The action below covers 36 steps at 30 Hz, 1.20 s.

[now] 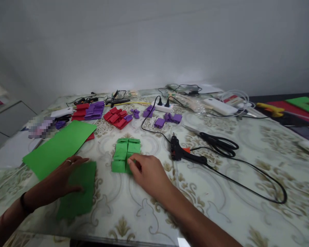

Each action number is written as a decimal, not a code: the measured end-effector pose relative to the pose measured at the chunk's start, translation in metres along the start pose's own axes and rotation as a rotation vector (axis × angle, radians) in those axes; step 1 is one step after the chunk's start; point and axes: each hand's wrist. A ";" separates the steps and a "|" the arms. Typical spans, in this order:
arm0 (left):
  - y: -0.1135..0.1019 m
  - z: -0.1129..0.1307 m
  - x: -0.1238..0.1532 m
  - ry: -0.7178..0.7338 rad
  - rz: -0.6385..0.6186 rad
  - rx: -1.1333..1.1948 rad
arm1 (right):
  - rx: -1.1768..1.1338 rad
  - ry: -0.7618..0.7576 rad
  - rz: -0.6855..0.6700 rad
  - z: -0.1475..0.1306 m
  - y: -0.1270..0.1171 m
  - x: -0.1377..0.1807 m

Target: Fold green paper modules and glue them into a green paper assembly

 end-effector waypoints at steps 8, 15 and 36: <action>-0.012 0.015 -0.009 -0.021 0.037 0.024 | 0.022 -0.163 -0.182 -0.004 0.009 0.002; -0.011 0.026 -0.006 0.049 -0.027 0.093 | 0.084 -0.224 -0.298 0.000 0.016 0.004; 0.021 0.055 -0.076 0.305 -0.384 1.087 | -0.077 -0.478 -0.213 -0.001 0.012 0.010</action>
Point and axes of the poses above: each hand's wrist, its own x-axis away from the middle knuckle, its own y-axis out of the palm, z = x × y, and after that the axes turned 14 degrees about -z, right-handed
